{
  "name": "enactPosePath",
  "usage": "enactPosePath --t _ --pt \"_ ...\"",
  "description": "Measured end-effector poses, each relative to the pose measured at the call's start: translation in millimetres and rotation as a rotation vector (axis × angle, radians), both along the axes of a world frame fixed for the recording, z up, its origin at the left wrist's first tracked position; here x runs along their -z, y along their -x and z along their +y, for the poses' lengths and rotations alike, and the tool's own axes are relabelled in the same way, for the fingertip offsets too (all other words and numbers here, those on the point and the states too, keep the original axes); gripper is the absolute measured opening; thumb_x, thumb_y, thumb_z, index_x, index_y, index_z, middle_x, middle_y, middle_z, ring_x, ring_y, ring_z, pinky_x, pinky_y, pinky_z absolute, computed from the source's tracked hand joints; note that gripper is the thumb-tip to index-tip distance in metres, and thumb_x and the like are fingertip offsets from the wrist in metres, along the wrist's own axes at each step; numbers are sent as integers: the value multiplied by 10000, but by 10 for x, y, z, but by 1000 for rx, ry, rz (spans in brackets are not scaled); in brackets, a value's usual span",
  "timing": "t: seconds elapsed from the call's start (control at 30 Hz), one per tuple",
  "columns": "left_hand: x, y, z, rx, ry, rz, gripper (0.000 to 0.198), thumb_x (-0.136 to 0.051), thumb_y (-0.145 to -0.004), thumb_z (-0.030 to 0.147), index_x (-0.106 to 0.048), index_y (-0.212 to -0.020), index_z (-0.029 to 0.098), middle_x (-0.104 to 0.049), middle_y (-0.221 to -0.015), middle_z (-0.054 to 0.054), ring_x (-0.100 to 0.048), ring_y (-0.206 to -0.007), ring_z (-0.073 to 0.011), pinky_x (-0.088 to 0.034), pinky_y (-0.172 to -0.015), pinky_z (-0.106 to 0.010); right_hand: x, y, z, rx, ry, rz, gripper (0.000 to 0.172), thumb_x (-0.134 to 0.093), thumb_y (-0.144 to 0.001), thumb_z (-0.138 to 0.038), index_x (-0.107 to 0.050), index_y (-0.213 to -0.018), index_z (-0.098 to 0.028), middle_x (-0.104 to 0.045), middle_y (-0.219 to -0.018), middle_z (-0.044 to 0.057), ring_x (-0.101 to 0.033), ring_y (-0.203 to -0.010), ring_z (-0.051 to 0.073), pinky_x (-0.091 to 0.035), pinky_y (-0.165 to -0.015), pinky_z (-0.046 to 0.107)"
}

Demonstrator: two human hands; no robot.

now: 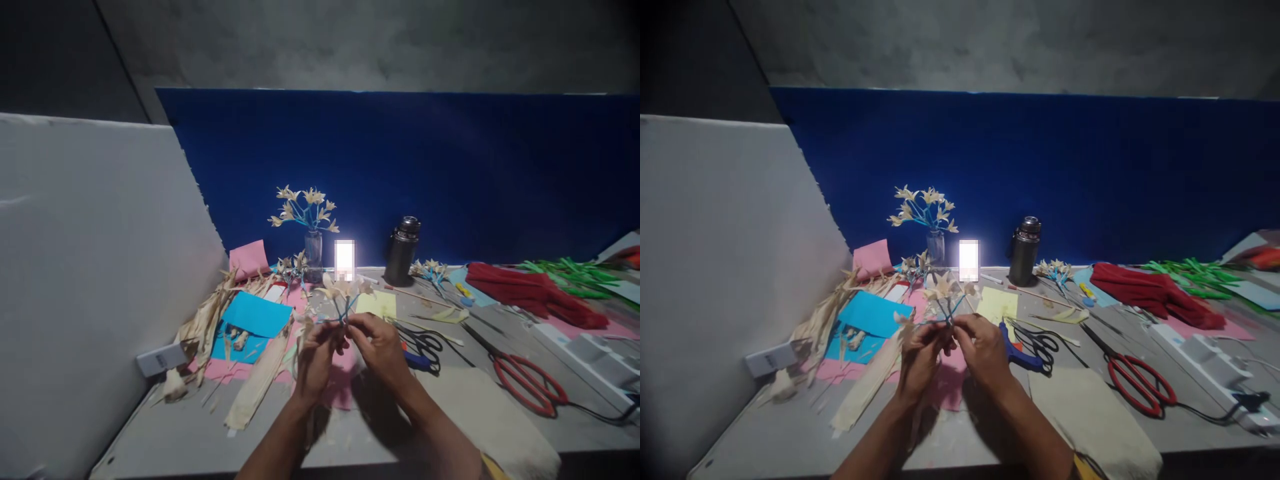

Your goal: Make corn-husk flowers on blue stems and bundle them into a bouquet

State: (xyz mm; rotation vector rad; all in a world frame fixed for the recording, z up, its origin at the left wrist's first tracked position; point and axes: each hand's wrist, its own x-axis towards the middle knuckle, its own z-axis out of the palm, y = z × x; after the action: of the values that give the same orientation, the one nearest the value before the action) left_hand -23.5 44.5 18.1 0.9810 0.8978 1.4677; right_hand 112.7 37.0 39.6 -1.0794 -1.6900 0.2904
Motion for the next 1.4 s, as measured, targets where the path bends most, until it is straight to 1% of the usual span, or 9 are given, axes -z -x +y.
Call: enactPosePath --t 0.1,0.23,0.37,0.5,0.6,0.83,1.07,1.23,1.4 --pt "-39 -8 -14 54 37 -83 263 -836 -640 337 -703 -745 136 -665 -599 -18 -574 -550 -114 -457 -561 -236 25 -3 1 26 -131 -111 142 -562 -927 -169 -699 -905 -200 -727 -794 43 -686 -735 176 -512 -703 263" --pt "-114 -3 -7 -24 22 -30 230 -810 -681 314 -676 -762 146 -671 -605 -11 -586 -545 -119 -466 -566 -243 41 -50 -56 22 -213 -167 158 -527 -954 -146 -674 -925 -196 -714 -806 59 -674 -762 179 -508 -710 273" --pt "-174 8 25 -98 11 41 180 -776 -707 290 -658 -713 155 -648 -592 2 -577 -533 -117 -459 -546 -237 30 -112 -110 15 -212 -187 158 -516 -959 -136 -658 -933 -200 -706 -815 57 -654 -767 181 -490 -701 283" --pt "-190 -28 15 -30 -60 143 163 -739 -760 289 -683 -696 150 -639 -595 -3 -575 -561 -115 -464 -593 -240 43 -122 -86 30 -179 -259 155 -522 -955 -149 -668 -965 -199 -698 -803 49 -647 -745 181 -460 -680 276" --pt "-155 -65 6 7 -55 153 176 -735 -765 316 -703 -727 147 -650 -598 -14 -575 -550 -126 -471 -578 -250 85 -110 -50 97 -175 -302 150 -542 -932 -138 -679 -961 -191 -696 -783 48 -648 -714 190 -440 -666 276" --pt "-16 -93 43 -97 -111 231 84 -730 -729 257 -734 -731 173 -646 -585 9 -588 -531 -130 -480 -553 -244 167 -102 -18 156 -181 -361 175 -532 -899 -101 -655 -817 -194 -708 -757 54 -659 -699 195 -411 -645 278" --pt "-64 -125 22 -76 -57 247 135 -732 -747 301 -724 -725 169 -645 -582 5 -585 -536 -126 -477 -560 -239 163 -130 -15 190 -123 -360 114 -581 -879 -129 -659 -839 -201 -713 -740 35 -665 -670 191 -402 -629 275" --pt "-78 -128 43 70 93 -17 221 -794 -687 323 -670 -693 140 -628 -580 2 -557 -527 -99 -458 -553 -226 129 -123 -28 104 -106 -174 120 -566 -900 -160 -665 -852 -206 -708 -757 35 -648 -686 174 -442 -648 261" --pt "-97 -157 21 45 195 -117 326 -866 -560 297 -670 -772 144 -639 -618 21 -543 -473 -84 -424 -483 -212 43 -105 -10 92 77 179 165 -596 -878 -257 -617 -723 -205 -659 -705 13 -609 -634 157 -477 -610 253"
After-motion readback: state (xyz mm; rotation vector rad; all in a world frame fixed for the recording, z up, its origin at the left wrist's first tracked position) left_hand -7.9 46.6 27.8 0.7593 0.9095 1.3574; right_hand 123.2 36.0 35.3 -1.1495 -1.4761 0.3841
